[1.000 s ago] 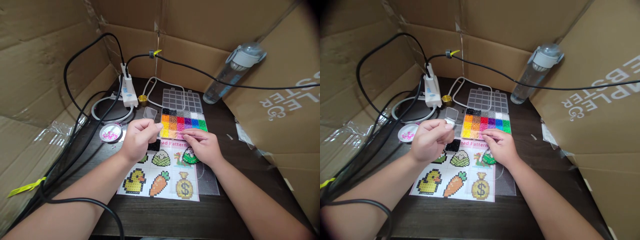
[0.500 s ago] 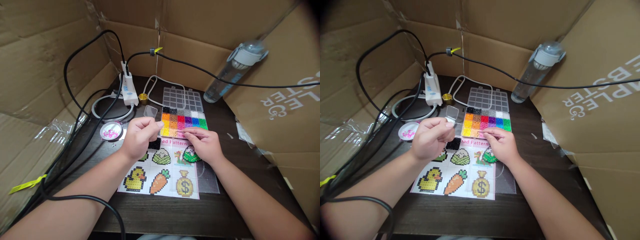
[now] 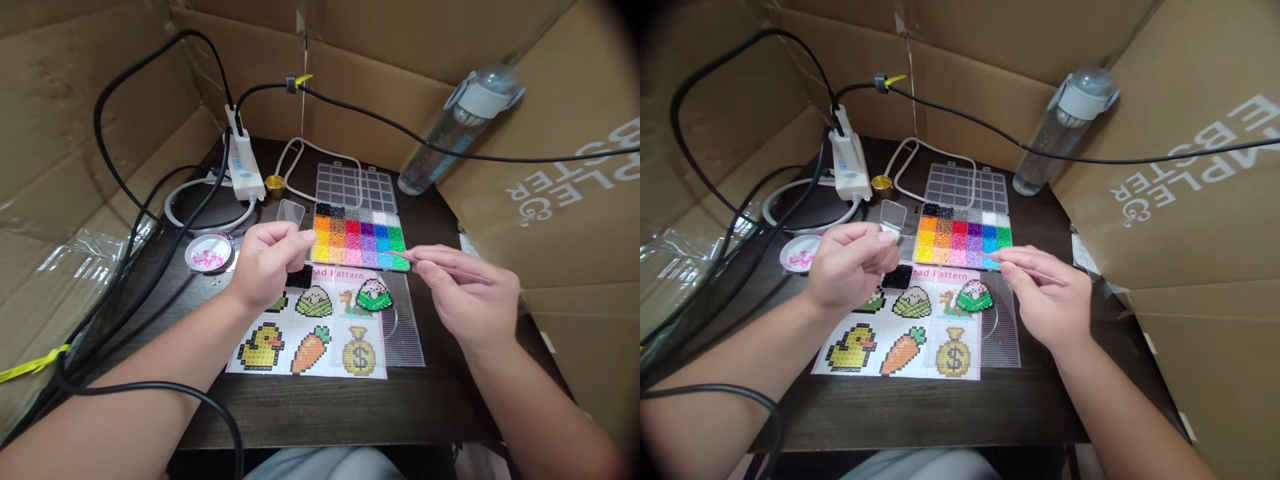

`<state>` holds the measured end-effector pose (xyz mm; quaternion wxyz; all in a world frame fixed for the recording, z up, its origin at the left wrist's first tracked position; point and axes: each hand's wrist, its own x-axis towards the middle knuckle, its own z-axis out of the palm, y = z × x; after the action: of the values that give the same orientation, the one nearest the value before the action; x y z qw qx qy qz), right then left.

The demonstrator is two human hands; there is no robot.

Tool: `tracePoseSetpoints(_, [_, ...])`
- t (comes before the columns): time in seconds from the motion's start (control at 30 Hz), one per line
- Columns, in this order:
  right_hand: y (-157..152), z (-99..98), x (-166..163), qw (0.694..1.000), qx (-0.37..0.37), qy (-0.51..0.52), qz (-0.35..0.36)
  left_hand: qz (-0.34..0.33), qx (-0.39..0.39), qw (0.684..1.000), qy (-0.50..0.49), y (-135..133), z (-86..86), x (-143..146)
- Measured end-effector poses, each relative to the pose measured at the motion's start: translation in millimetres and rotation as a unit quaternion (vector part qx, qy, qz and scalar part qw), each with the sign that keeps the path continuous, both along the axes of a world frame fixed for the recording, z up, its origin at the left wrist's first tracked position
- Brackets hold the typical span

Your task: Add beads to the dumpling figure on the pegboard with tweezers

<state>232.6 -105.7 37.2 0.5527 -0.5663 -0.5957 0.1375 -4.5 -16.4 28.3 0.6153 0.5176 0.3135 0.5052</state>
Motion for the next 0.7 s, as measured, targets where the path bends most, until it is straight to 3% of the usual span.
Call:
tracePoseSetpoints(0.2, [-35,-28.7,12,0.995,-0.099,0.018,0.011,0.002,-0.001,1.0,0.004,-1,0.5,1])
tracePoseSetpoints(0.33, [-39,-46.2,14,0.992,-0.114,0.038,0.026,0.001,-0.001,1.0,0.003,-1,1.3,3])
tracePoseSetpoints(0.7, [-34,-44.1,8,0.993,-0.115,0.006,0.027,0.001,-0.006,1.0,-0.007,-1,3.3,4])
